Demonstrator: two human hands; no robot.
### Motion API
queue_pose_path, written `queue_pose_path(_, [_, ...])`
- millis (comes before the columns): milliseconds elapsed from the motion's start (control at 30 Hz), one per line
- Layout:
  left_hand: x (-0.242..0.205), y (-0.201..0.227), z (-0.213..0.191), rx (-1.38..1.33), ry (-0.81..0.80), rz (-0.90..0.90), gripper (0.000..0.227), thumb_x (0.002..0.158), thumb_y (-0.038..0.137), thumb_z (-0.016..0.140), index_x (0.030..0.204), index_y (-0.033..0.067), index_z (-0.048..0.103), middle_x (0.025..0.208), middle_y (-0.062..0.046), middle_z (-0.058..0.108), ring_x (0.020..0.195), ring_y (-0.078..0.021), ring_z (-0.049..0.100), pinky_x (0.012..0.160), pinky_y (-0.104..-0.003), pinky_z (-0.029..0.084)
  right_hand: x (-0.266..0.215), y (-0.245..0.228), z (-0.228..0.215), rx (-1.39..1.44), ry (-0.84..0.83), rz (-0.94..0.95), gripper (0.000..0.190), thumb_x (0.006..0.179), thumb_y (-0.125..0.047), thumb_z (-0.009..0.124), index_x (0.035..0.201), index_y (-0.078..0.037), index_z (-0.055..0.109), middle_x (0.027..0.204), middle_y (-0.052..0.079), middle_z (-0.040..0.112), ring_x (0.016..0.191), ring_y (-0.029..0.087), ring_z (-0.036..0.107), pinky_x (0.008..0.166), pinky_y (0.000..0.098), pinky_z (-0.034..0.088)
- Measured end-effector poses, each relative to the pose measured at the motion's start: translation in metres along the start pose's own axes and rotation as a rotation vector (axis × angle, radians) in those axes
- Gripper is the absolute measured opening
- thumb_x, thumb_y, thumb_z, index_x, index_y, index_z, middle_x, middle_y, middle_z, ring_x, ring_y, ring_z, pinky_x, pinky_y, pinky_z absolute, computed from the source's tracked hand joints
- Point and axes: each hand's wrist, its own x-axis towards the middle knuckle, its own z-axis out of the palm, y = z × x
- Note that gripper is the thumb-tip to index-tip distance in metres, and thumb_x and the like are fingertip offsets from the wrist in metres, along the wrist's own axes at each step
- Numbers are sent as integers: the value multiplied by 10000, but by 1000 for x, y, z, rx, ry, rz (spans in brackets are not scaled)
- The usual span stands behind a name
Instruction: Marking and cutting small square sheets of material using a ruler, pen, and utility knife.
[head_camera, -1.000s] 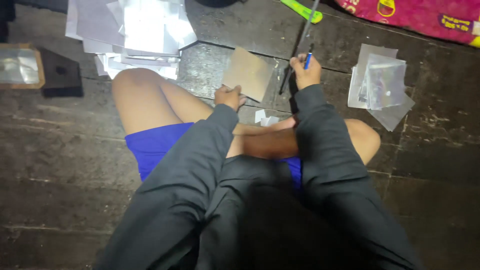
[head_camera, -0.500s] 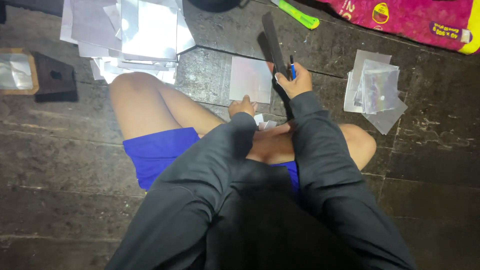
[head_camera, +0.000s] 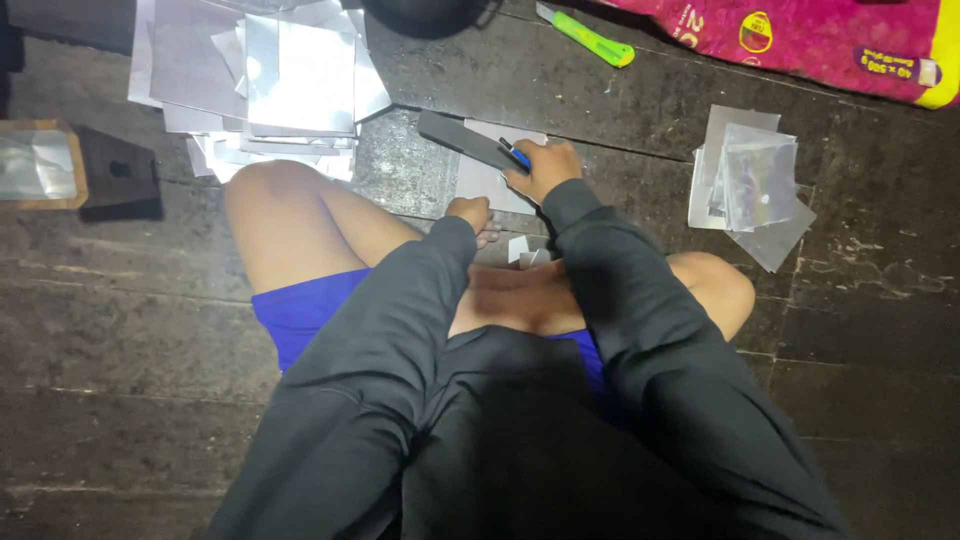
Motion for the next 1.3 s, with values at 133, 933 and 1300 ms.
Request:
queue_pose_path(133, [-33, 9, -1, 80, 9, 43, 363, 890, 237, 512, 1042, -38, 693, 848, -193, 761, 675, -216, 774, 543, -310, 660, 14, -22, -10, -41, 3, -26, 426, 879, -453, 726, 1251, -248, 701, 870, 91, 782, 911, 339, 762, 898, 459, 438])
queue_pose_path(933, [-47, 70, -79, 1352, 334, 681, 771, 970, 602, 517, 1628, 450, 145, 1727, 54, -45, 1506, -390, -198, 1078, -890, 18, -21, 33, -28, 731, 798, 309, 446, 1045, -365, 445, 959, -67, 765, 895, 66, 747, 785, 182, 663, 736, 330, 545])
queue_pose_path(1300, [-46, 69, -76, 1245, 380, 598, 850, 876, 657, 658, 1591, 551, 211, 1705, 55, -128, 1492, -405, -236, 962, -988, 5, -15, -78, -16, 721, 488, -54, 108, 768, 6, 811, 850, -19, 747, 806, 53, 682, 659, 160, 621, 622, 275, 505])
